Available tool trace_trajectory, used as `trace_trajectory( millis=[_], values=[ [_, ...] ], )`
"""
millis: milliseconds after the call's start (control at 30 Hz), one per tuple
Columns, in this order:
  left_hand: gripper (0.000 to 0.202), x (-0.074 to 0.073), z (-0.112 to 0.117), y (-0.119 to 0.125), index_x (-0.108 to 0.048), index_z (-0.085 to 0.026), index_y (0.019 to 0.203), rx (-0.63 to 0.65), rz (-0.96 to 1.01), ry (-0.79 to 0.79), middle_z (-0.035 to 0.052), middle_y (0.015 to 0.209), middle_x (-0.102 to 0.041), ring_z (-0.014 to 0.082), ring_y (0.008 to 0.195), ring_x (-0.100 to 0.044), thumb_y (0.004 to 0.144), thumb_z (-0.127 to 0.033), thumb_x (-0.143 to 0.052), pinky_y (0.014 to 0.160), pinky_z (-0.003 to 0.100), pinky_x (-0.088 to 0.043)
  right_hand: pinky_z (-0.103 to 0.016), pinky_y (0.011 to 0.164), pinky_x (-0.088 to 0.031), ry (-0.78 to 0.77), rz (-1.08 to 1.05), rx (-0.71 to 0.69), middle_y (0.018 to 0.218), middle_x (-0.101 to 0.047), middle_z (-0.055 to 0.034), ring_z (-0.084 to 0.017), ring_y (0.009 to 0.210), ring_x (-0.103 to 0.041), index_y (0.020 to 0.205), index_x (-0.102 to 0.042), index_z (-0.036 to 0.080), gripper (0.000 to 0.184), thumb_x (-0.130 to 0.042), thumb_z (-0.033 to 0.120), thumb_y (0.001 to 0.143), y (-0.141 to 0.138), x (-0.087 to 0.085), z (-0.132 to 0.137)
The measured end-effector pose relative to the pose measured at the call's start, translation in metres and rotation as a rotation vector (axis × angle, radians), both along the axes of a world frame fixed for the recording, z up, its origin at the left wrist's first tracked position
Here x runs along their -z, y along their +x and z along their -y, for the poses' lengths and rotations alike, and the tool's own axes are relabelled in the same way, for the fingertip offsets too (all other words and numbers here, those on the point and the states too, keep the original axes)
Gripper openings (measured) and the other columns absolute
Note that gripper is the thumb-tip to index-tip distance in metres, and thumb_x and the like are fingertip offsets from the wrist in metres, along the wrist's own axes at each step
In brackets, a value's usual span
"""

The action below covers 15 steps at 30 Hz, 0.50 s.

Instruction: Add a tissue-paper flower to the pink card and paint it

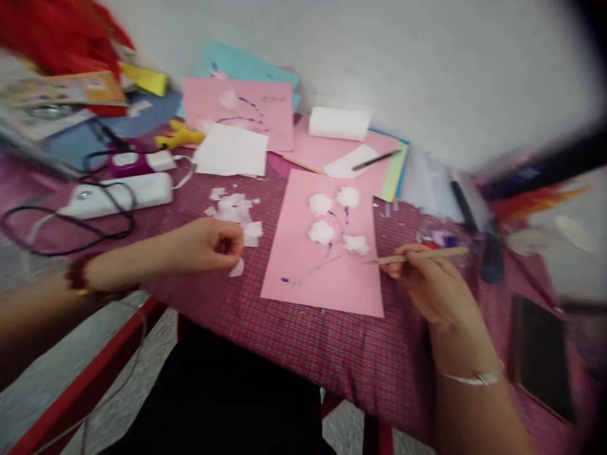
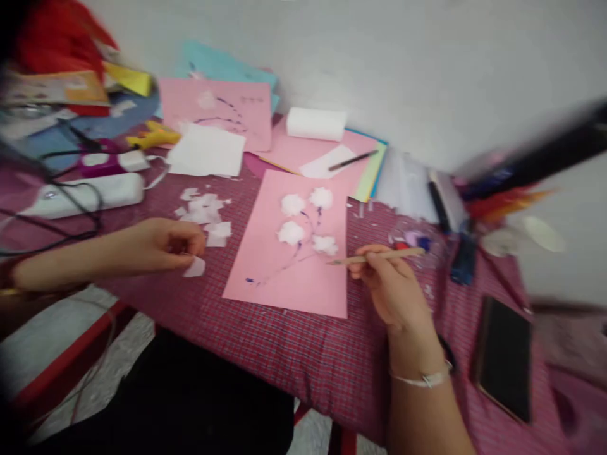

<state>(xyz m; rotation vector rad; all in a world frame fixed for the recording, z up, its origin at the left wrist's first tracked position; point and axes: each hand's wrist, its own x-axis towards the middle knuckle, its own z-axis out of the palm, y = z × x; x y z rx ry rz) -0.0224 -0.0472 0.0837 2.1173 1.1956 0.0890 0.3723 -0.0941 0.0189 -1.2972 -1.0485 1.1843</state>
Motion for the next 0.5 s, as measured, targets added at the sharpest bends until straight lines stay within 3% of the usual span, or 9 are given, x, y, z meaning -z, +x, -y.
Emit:
trace_trajectory(
  millis=[100,200,367,500],
  values=[
    [0.006,-0.015,-0.017,0.031,-0.058,-0.019,0.069,0.101,0.092,0.013,-0.0028,0.062,-0.058,0.0115,0.058,-0.050,0.070,-0.018,-0.052,0.054,0.022,-0.035,-0.038,0.060,-0.055,-0.025,-0.015,-0.064,0.061,-0.064,-0.0003,-0.019,0.057,-0.063,0.083,-0.066,0.023,0.014,-0.064,0.037,0.081,-0.001,-0.002,0.000],
    [0.013,-0.018,-0.033,0.079,-0.063,-0.018,0.074,0.229,0.135,0.085,-0.0015,0.067,-0.064,0.0118,0.060,-0.054,0.072,-0.017,-0.051,0.057,0.023,-0.037,-0.036,0.058,-0.054,0.017,0.071,-0.023,0.064,-0.066,-0.0006,-0.018,0.057,-0.063,0.083,-0.064,0.022,0.015,-0.061,0.036,0.085,-0.011,-0.001,0.001],
    [0.016,-0.001,-0.053,0.150,-0.066,-0.016,0.071,0.250,0.214,0.159,0.0002,0.068,-0.065,0.0110,0.062,-0.055,0.077,-0.015,-0.052,0.059,0.024,-0.038,-0.030,0.062,-0.052,0.159,0.259,0.052,0.069,-0.065,0.0003,-0.015,0.063,-0.062,0.089,-0.064,0.019,0.014,-0.056,0.030,0.091,-0.029,-0.004,0.006],
    [0.015,0.009,-0.060,0.168,-0.067,-0.016,0.072,0.193,0.324,0.202,0.0021,0.074,-0.067,0.0125,0.069,-0.057,0.078,-0.015,-0.054,0.063,0.026,-0.040,-0.030,0.064,-0.049,0.166,0.401,0.024,0.073,-0.063,0.0000,-0.015,0.066,-0.061,0.090,-0.064,0.018,0.015,-0.053,0.027,0.092,-0.034,-0.008,0.008]
  ],
)
